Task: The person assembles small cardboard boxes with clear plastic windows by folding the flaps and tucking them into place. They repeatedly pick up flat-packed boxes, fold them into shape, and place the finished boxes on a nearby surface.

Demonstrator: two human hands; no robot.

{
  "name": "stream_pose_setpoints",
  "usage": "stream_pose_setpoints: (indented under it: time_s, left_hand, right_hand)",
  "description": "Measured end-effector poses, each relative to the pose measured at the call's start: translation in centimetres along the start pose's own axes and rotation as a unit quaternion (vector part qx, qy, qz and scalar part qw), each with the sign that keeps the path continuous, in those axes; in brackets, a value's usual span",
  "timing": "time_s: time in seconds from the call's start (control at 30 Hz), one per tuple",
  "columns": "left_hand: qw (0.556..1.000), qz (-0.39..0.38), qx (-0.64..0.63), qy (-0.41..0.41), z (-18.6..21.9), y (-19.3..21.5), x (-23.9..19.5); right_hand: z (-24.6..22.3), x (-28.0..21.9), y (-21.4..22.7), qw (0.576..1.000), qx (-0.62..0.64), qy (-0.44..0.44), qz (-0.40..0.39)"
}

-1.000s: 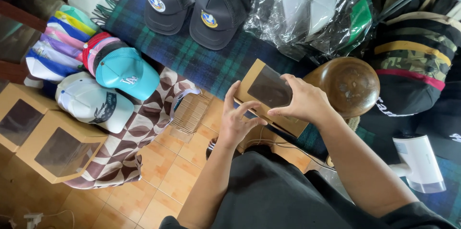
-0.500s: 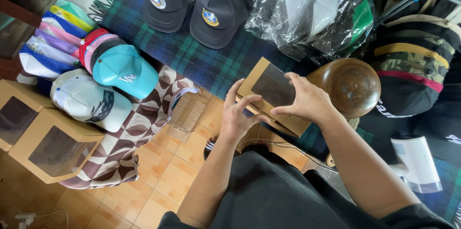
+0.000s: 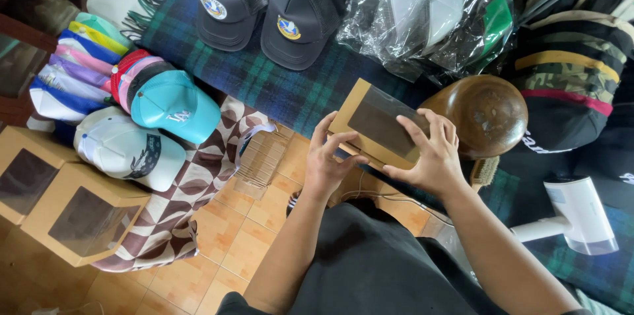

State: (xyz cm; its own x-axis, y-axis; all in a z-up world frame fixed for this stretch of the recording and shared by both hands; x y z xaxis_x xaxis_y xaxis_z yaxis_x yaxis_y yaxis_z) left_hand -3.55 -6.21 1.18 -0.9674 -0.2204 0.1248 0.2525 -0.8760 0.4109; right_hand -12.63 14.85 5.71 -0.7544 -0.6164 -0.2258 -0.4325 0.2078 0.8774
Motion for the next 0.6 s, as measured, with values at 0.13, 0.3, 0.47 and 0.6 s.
stream_pose_setpoints:
  time_s: [0.13, 0.3, 0.47, 0.6]
  left_hand:
    - [1.000, 0.014, -0.010, -0.010, 0.4, 0.4, -0.2]
    - [0.999, 0.030, -0.004, -0.036, 0.3, -0.5, -0.4]
    - [0.997, 0.027, 0.019, -0.071, 1.0, -0.4, -0.4]
    - [0.997, 0.031, -0.050, -0.052, 1.0, 0.7, -0.5]
  right_hand:
    - [-0.4, -0.1, -0.2, 0.999, -0.006, 0.011, 0.029]
    - [0.0, 0.1, -1.1, 0.999, -0.017, 0.012, 0.026]
    - [-0.4, 0.0, -0.9, 1.000, 0.006, 0.009, 0.018]
    - [-0.6, -1.4, 0.4, 0.989, 0.129, 0.037, 0.069]
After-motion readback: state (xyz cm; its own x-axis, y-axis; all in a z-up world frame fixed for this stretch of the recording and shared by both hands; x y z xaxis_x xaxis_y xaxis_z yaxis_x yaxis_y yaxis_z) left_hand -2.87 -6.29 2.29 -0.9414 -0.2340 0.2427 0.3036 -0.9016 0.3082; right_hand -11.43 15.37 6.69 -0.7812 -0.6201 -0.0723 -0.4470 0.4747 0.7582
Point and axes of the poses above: each hand's wrist, its own x-axis towards the middle knuckle, its own y-axis out of the back of the hand, z = x × y, the point moved 4 cm from there along x, towards the middle knuckle, and after that the axes turned 14 degrees about -z, right-handed, at the moved point
